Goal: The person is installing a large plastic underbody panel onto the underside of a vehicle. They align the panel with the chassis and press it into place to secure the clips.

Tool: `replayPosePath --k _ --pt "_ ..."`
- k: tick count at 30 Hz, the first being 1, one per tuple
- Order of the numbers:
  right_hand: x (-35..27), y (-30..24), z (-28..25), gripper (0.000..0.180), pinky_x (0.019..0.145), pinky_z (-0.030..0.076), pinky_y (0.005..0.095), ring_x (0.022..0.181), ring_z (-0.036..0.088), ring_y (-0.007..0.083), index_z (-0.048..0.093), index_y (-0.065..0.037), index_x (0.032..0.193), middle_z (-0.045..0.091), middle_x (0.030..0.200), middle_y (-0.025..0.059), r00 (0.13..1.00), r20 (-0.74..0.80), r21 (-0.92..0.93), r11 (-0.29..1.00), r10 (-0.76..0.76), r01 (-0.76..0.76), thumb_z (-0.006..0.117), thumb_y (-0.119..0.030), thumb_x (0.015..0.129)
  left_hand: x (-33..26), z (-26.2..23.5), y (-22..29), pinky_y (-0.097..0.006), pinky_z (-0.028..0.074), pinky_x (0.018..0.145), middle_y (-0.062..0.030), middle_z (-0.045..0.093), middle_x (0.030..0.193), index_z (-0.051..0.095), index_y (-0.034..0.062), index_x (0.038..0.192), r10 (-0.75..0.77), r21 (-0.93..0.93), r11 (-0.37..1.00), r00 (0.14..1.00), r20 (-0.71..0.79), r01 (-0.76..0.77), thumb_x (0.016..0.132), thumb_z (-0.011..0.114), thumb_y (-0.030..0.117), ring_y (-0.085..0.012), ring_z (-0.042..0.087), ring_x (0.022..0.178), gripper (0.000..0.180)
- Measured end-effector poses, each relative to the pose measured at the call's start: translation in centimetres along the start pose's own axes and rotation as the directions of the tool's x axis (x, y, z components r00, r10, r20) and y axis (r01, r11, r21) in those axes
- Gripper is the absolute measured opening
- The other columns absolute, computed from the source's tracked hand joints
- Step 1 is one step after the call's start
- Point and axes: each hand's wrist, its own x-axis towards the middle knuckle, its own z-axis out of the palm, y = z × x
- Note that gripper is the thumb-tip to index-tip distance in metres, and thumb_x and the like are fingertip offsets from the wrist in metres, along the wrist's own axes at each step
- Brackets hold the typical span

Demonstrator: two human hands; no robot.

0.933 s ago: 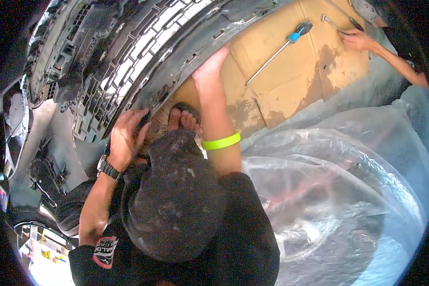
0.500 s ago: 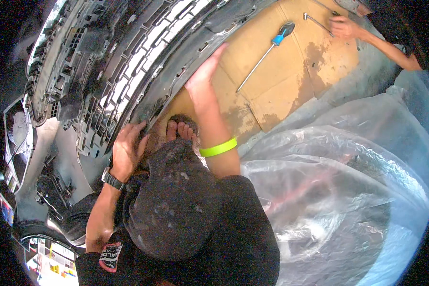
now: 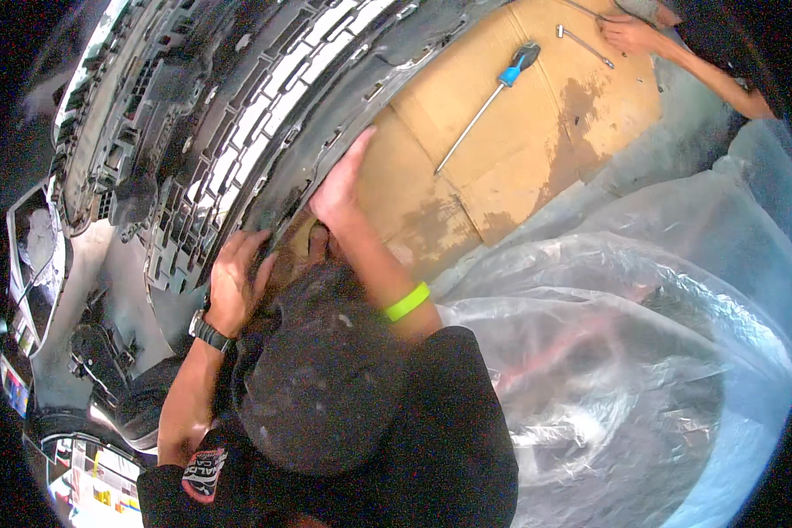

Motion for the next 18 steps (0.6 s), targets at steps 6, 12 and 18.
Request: replayPosePath --k 6,12,18 --pt "1.6 -3.4 1.4 0.08 0.118 0.037 0.0485 0.14 0.045 0.0308 0.038 -0.013 0.157 0.046 0.155 0.0075 0.993 0.105 0.03 0.998 -0.062 0.059 0.023 -0.072 0.104 -0.4 -0.1 -0.1 -0.046 0.053 0.092 -0.024 0.066 0.11 0.067 -0.0001 0.122 0.023 -0.022 0.999 0.999 -0.043 -0.024 0.086 0.075 0.007 -0.0431 0.064 0.103 0.038" --pt "5.1 -3.9 -0.6 0.08 0.118 0.037 0.049 0.141 0.044 0.0317 0.039 -0.013 0.156 0.046 0.155 0.0079 0.975 0.171 0.055 0.99 -0.14 0.132 0.022 -0.072 0.104 -0.6 -0.3 0.0 -0.045 0.052 0.095 -0.0202 0.066 0.117 0.065 0.0011 0.125 0.023 -0.024 0.999 1.0 -0.016 -0.024 0.087 0.073 0.009 -0.0401 0.063 0.108 0.04" --pt "4.5 -2.8 -0.2 0.08 0.118 0.037 0.0487 0.139 0.046 0.0316 0.039 -0.013 0.156 0.049 0.152 0.0078 0.981 0.121 0.056 0.987 -0.153 0.147 0.021 -0.072 0.104 -0.6 -0.1 -0.5 -0.045 0.052 0.097 -0.0205 0.065 0.12 0.064 0.0009 0.127 0.055 -0.029 0.998 0.998 -0.001 -0.055 0.087 0.073 0.009 -0.0409 0.062 0.111 0.041"
